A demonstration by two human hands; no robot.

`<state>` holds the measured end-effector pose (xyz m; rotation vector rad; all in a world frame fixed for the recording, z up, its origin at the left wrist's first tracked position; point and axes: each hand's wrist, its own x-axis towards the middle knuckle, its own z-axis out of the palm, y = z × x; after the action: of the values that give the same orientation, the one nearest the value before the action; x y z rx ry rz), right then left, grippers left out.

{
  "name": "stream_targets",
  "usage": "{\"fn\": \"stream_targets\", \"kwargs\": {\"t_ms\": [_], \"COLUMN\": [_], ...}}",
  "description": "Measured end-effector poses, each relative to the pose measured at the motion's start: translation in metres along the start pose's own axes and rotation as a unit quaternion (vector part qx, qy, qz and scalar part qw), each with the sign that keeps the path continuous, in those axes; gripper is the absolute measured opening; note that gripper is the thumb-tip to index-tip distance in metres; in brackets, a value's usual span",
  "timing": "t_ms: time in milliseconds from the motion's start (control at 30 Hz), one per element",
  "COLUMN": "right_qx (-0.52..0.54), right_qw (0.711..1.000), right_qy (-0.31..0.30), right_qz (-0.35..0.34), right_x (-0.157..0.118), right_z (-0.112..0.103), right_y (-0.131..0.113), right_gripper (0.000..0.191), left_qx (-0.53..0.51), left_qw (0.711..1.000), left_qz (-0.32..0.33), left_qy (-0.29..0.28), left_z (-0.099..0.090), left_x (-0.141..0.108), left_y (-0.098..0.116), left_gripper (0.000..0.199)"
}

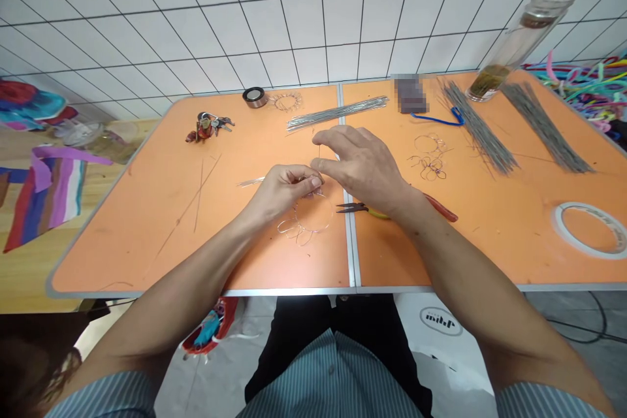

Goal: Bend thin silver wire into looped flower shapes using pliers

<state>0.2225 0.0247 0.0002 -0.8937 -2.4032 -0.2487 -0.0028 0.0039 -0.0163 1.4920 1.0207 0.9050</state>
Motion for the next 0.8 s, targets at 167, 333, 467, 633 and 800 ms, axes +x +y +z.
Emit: {"fn": "stream_targets", "kwargs": {"t_ms": [167,333,467,633,800], "right_qx": [-0.007,-0.005,-0.019,-0.021,0.04], "right_qw": [0.999,0.999,1.0,0.998,0.993], "right_qy": [-0.013,-0.031,-0.023,-0.039,-0.047], "right_qz": [-0.032,-0.032,-0.002,0.049,0.104], "right_x": [0.001,0.003,0.005,0.004,0.001], "right_z": [0.0,0.002,0.004,0.005,0.006], "right_y": [0.005,0.005,-0.003,-0.011,-0.01], "right_gripper": [0.031,0.035,0.036,0.033,0.027], "left_qx": [0.011,0.022,0.02,0.01,0.001], "left_qw": [1.0,0.999,0.998,0.998,0.998], "left_qz": [-0.01,-0.008,-0.006,-0.006,-0.004], "left_qy": [0.006,0.022,0.053,0.062,0.069], "left_z": [0.002,0.004,0.003,0.002,0.001], "left_x": [-0.001,0.0,0.001,0.002,0.001], "left_y": [0.001,-0.001,-0.006,-0.007,-0.004], "left_gripper": [0.019,0.021,0.021,0.022,0.021]}}
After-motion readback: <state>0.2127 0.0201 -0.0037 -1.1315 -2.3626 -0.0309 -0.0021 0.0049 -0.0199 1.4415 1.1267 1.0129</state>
